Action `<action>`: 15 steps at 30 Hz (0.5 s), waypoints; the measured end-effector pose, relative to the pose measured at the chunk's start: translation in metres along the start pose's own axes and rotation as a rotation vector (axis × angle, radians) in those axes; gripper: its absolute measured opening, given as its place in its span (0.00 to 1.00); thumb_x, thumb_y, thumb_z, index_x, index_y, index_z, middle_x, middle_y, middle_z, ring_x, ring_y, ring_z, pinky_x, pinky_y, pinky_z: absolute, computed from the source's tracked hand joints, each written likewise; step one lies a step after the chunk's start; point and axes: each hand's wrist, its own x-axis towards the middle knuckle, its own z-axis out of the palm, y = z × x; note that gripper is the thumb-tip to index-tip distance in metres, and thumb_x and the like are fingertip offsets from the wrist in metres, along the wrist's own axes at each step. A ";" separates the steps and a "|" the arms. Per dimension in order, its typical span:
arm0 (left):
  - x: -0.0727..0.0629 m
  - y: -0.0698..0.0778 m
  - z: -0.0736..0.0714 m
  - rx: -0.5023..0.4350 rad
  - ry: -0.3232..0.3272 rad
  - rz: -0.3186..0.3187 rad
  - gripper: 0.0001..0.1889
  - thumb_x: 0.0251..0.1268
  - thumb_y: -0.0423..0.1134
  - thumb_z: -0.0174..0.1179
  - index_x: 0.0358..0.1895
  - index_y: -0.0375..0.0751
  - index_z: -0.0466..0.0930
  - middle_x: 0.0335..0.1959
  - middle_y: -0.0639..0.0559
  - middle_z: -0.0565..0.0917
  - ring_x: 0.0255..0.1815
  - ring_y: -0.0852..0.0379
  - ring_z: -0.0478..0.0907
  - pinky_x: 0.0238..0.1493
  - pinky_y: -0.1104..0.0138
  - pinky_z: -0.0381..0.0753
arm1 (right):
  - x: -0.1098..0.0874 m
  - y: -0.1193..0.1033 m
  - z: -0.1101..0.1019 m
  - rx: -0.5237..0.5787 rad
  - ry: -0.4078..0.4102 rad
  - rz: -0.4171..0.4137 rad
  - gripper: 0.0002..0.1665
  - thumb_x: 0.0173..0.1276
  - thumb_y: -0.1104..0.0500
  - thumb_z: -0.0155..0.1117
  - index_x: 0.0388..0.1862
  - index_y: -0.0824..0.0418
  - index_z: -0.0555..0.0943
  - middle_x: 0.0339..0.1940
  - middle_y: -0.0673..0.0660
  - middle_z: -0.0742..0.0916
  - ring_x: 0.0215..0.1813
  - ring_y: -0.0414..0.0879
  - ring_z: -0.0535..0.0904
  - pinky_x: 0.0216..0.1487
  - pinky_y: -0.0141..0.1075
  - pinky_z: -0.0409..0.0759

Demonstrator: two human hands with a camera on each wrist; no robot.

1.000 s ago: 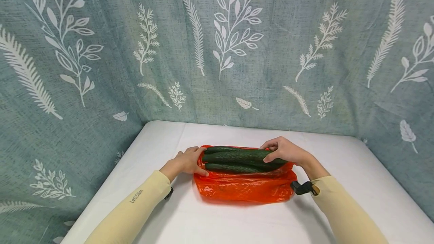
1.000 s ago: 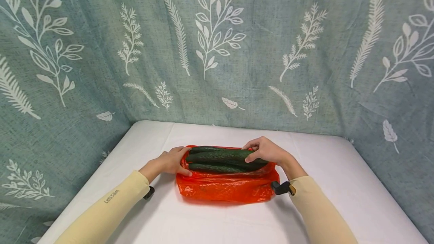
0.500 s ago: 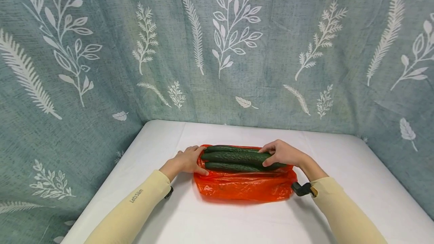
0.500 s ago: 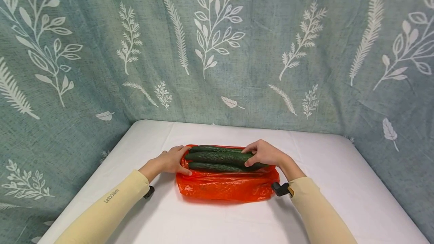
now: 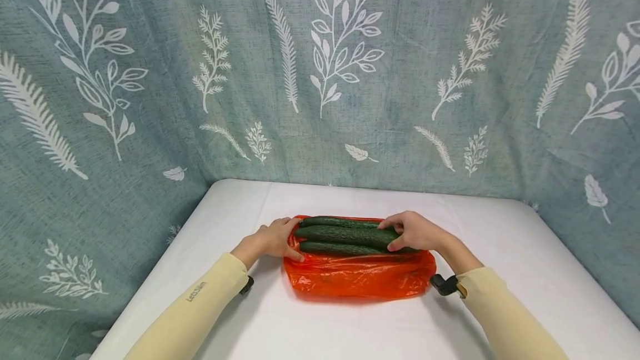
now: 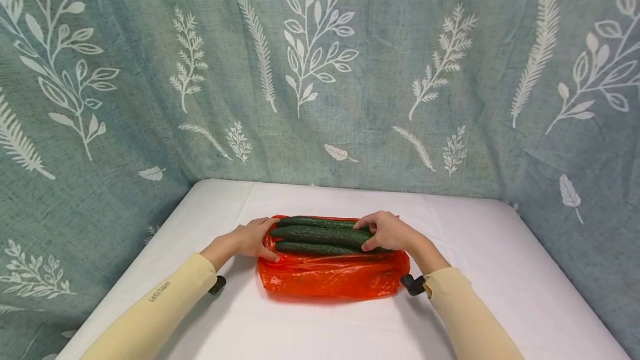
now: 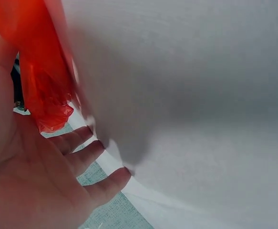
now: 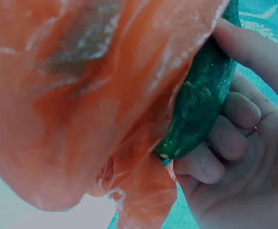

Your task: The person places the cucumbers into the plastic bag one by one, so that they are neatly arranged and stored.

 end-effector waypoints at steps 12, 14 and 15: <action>-0.010 -0.003 -0.003 -0.126 0.007 0.081 0.53 0.54 0.62 0.72 0.80 0.50 0.55 0.76 0.43 0.65 0.76 0.41 0.61 0.71 0.43 0.65 | -0.007 0.000 -0.001 0.016 -0.013 -0.026 0.29 0.61 0.59 0.76 0.62 0.55 0.81 0.21 0.50 0.63 0.25 0.42 0.56 0.31 0.36 0.64; -0.012 -0.003 -0.005 -0.138 0.020 0.089 0.51 0.56 0.62 0.71 0.80 0.48 0.56 0.76 0.42 0.65 0.76 0.41 0.60 0.72 0.44 0.65 | -0.011 0.001 -0.003 0.019 0.015 -0.037 0.28 0.61 0.60 0.76 0.62 0.55 0.82 0.21 0.49 0.64 0.24 0.42 0.58 0.31 0.36 0.65; -0.014 -0.003 -0.006 -0.140 0.028 0.089 0.51 0.56 0.61 0.71 0.80 0.48 0.56 0.76 0.42 0.65 0.76 0.41 0.60 0.72 0.44 0.65 | -0.013 0.001 -0.004 0.017 0.035 -0.047 0.28 0.62 0.59 0.76 0.61 0.56 0.82 0.21 0.49 0.65 0.24 0.41 0.59 0.31 0.36 0.66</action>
